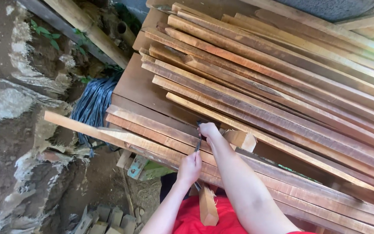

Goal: The person ties bundles of wooden planks together using black plastic straps. They wrap the straps around the planks, pull them tight, and tie knots to secure the bundles. The person then lifts and moves the secured bundles to a different location.

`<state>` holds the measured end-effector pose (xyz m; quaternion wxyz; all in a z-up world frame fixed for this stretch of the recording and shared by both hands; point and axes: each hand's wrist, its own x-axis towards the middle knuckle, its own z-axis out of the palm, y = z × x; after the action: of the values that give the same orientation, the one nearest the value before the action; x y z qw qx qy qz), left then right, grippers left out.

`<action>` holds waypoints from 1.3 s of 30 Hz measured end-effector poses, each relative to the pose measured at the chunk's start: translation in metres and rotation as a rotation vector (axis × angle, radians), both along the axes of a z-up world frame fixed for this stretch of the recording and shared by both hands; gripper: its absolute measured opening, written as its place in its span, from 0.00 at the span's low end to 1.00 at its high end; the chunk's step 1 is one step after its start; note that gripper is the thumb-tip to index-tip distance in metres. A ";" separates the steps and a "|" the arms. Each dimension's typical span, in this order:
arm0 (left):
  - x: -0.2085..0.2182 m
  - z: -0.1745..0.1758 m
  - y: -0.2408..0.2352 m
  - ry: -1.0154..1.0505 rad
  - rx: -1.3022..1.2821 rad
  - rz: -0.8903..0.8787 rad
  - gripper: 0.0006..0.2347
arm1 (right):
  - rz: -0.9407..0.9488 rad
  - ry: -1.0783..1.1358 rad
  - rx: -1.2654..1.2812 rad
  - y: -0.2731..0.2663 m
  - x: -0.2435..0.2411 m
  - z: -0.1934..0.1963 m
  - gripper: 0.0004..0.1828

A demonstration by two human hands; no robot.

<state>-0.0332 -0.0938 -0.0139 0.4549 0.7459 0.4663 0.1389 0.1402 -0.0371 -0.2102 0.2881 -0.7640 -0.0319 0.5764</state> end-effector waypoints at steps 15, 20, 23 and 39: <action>-0.007 0.001 0.004 -0.157 -0.078 0.064 0.16 | -0.187 0.112 0.219 0.000 0.012 -0.010 0.14; -0.002 0.024 0.007 -0.093 -0.171 0.074 0.15 | -0.031 -0.057 0.331 -0.026 -0.003 0.072 0.21; -0.005 0.020 0.005 -0.118 -0.157 0.070 0.15 | 0.186 -0.232 0.440 -0.051 0.001 0.104 0.23; -0.006 0.012 0.003 -0.118 -0.158 0.057 0.16 | 0.127 -0.118 0.319 -0.049 0.004 0.164 0.13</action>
<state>-0.0396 -0.0904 -0.0016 0.5348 0.6846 0.4693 0.1582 0.1445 -0.0859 -0.0458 0.3661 -0.7377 -0.1879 0.5353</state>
